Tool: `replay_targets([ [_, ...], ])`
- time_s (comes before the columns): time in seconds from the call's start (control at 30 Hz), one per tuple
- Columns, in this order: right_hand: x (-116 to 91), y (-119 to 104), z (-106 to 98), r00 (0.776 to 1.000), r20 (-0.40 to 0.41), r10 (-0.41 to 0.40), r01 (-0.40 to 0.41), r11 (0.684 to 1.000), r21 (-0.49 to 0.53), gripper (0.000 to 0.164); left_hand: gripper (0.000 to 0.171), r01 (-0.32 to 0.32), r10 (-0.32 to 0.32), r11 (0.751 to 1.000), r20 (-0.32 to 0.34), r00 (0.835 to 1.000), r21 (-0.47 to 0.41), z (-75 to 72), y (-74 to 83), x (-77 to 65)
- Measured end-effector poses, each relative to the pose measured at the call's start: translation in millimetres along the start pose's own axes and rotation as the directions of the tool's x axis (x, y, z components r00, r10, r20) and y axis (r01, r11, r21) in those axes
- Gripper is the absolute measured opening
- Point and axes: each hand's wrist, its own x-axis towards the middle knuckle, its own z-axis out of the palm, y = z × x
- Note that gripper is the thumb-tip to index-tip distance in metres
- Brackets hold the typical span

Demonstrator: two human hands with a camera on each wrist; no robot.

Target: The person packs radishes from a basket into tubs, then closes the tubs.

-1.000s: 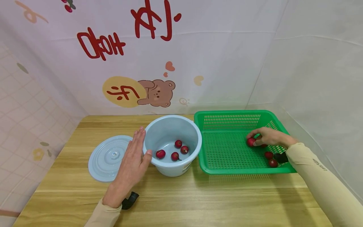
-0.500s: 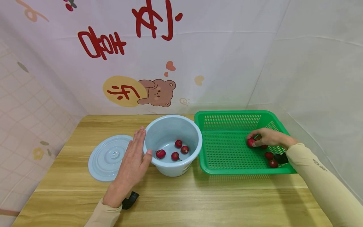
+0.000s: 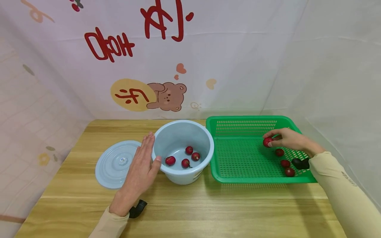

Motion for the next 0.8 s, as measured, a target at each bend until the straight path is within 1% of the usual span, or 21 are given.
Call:
replay_targets([
  [0.1,-3.4,-2.7,-3.8,0.998,-0.053,-0.031,0.031,1.000,-0.005,0.040,0.068,0.000,0.000,1.000,0.001,1.000,0.002,1.2,0.0,0.6],
  [0.37,-10.0,-16.2,-7.4,0.989,-0.129,-0.075,0.077,0.997,0.011,0.039,0.067,0.007,-0.007,1.000,-0.001,1.000,0.000,2.6,-1.3,0.5],
  [0.57,-17.7,-33.4,-9.4,0.981,-0.175,-0.079,0.086,0.996,0.034,0.040,0.067,0.002,-0.002,1.000,-0.013,1.000,-0.005,2.6,-2.2,-1.2],
  [0.67,-22.4,-40.9,-8.8,0.972,-0.219,-0.084,0.095,0.995,0.037,0.039,0.067,0.007,-0.007,1.000,-0.009,1.000,-0.007,2.2,-1.6,-1.3],
  [0.8,-30.6,-52.8,-7.5,0.957,-0.287,-0.046,0.052,0.999,0.016,0.037,0.067,0.008,-0.008,1.000,-0.002,1.000,-0.008,1.9,-0.9,-0.2],
])
